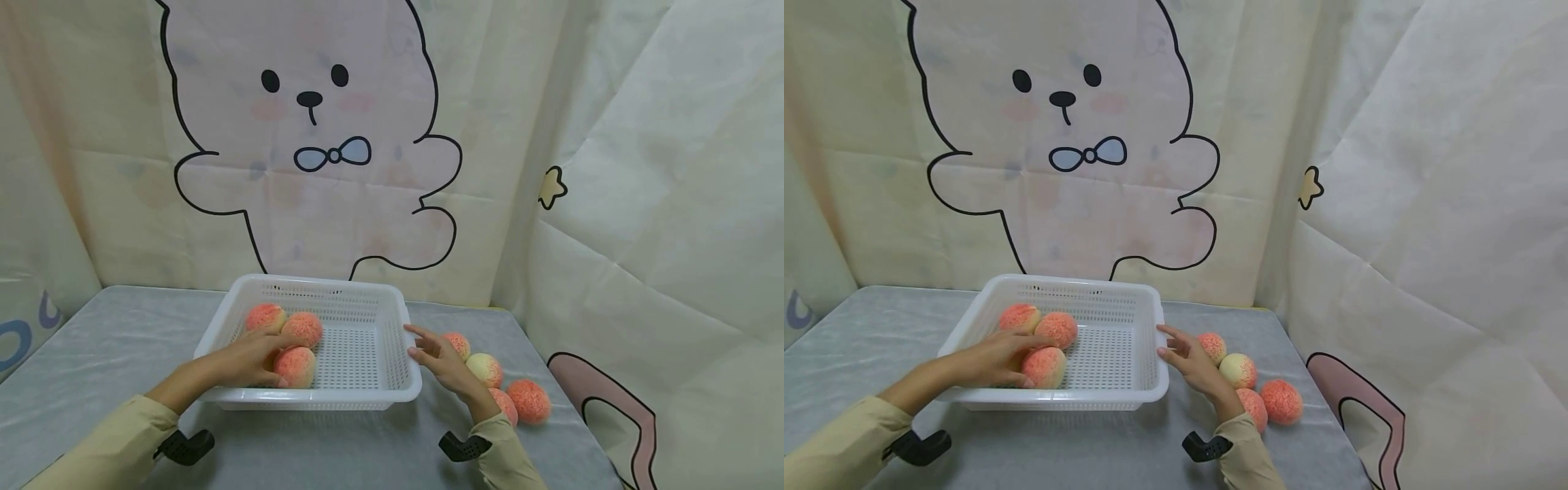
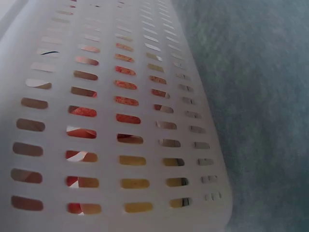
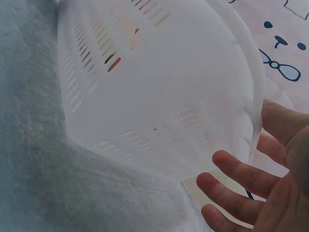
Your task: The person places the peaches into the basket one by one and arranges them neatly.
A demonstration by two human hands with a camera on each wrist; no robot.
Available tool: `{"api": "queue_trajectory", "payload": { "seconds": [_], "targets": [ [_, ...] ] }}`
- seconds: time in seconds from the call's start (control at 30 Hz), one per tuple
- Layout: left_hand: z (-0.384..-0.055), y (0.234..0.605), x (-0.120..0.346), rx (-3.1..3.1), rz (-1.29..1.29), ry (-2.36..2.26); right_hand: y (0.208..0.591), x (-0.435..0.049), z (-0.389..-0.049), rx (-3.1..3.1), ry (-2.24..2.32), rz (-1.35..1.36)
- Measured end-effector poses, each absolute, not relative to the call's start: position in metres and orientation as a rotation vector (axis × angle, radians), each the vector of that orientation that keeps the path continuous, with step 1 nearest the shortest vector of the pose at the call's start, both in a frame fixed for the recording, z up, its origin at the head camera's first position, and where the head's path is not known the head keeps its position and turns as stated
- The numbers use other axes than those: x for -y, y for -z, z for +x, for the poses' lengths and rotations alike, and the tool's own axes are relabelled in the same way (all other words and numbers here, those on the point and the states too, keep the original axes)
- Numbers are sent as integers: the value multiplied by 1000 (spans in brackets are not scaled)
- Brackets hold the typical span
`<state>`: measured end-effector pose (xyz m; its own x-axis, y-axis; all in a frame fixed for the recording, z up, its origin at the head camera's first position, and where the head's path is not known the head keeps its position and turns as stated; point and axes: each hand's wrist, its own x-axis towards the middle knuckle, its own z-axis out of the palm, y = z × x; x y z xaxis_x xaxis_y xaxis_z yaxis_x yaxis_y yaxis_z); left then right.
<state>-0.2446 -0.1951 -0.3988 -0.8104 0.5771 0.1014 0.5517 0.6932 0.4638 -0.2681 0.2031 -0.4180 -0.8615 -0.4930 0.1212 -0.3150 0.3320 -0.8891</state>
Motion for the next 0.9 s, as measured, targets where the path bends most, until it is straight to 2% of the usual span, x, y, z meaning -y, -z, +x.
{"api": "queue_trajectory", "payload": {
  "seconds": [0.9],
  "targets": [
    [-247, 392, 200, -2736, 945, -760, 418, -203, -266, -2415, 1556, -717]
  ]
}}
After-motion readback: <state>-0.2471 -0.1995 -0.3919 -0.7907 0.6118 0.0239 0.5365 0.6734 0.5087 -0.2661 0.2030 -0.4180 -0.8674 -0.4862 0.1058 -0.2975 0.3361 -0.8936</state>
